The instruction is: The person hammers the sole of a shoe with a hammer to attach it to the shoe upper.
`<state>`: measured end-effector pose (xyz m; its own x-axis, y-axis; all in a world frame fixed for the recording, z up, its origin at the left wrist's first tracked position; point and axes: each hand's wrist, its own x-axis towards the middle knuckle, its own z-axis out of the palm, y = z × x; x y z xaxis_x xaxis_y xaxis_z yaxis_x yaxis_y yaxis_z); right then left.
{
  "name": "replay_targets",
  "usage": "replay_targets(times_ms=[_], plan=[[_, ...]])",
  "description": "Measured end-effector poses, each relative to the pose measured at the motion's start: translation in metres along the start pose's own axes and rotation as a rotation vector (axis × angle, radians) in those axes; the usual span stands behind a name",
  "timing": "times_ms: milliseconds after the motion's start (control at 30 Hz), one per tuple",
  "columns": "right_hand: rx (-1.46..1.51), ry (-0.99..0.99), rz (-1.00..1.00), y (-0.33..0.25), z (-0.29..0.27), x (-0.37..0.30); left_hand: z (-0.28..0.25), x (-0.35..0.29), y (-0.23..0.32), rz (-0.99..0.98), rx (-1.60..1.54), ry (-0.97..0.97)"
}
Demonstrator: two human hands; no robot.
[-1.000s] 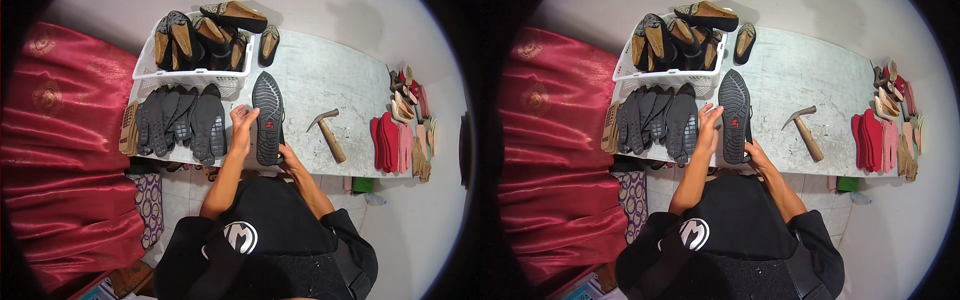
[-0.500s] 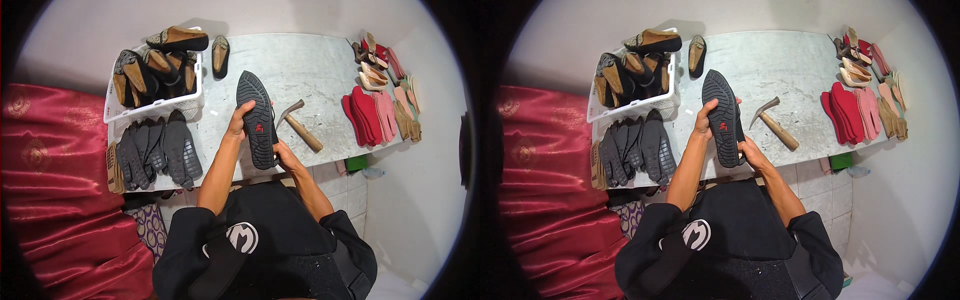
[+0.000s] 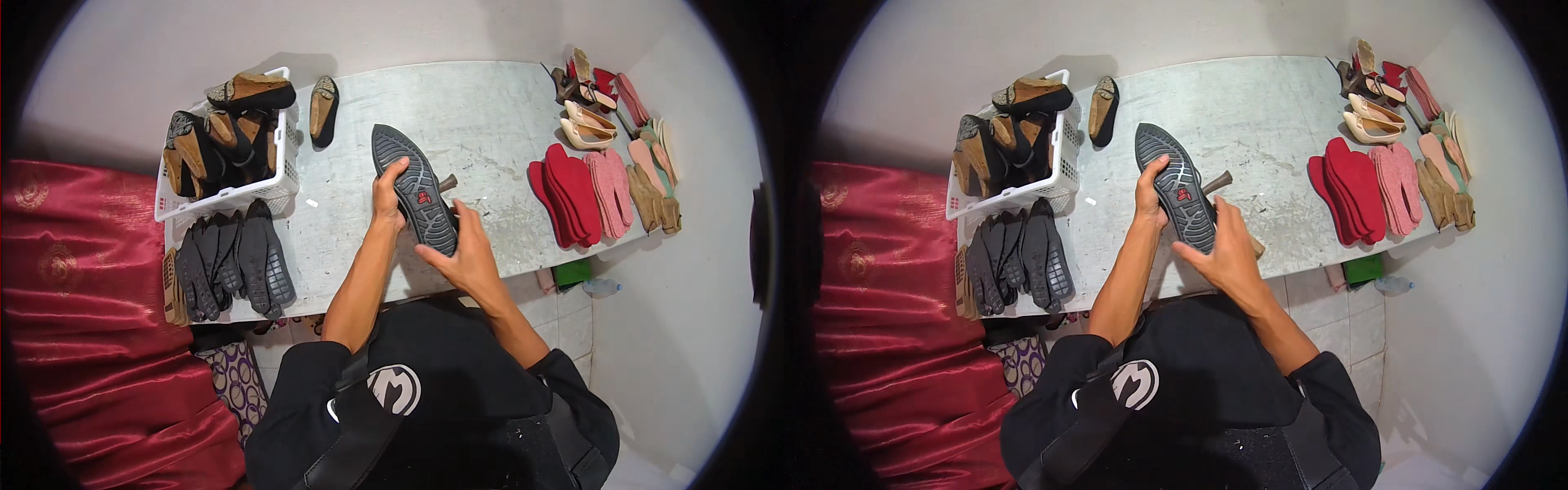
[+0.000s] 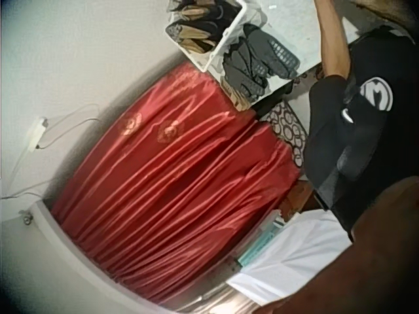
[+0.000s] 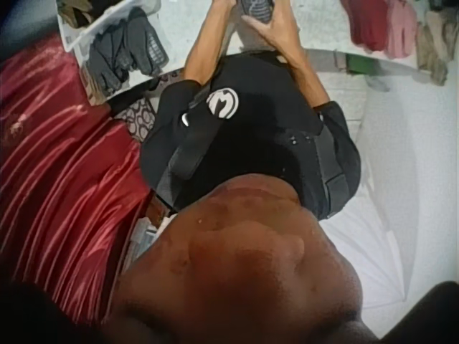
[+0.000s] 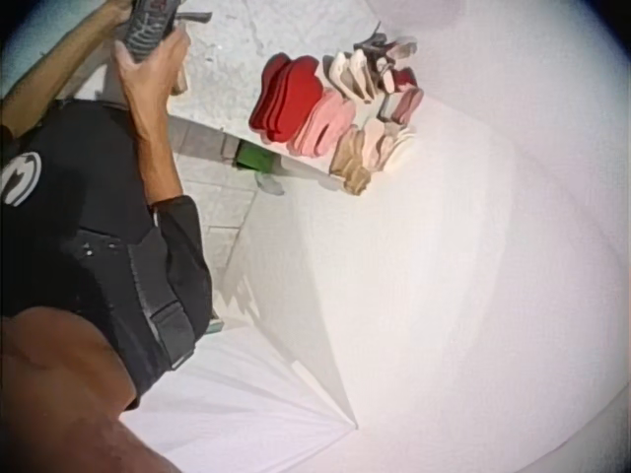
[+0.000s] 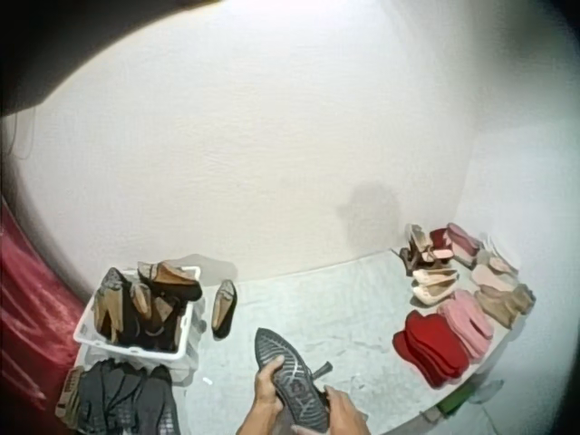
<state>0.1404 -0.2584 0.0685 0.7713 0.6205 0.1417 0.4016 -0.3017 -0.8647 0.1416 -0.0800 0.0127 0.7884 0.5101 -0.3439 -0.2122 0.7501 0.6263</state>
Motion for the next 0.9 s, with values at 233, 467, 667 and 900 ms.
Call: replay_targets(times_ms=[233,467,667,900], plan=[[-0.152,0.016,-0.152,0.011,-0.029,0.012,0.044,-0.013,-0.003,0.032,-0.096,-0.044],[-0.089,-0.036,-0.112,0.012,-0.052,0.018,0.050,-0.006,-0.017,0.119,-0.130,0.011],[-0.011,-0.098,-0.081,0.018,-0.054,0.017,0.054,-0.010,-0.019,0.149,-0.171,0.071],[-0.045,-0.183,-0.156,0.026,-0.057,0.015,0.037,-0.009,-0.021,0.168,-0.194,0.020]])
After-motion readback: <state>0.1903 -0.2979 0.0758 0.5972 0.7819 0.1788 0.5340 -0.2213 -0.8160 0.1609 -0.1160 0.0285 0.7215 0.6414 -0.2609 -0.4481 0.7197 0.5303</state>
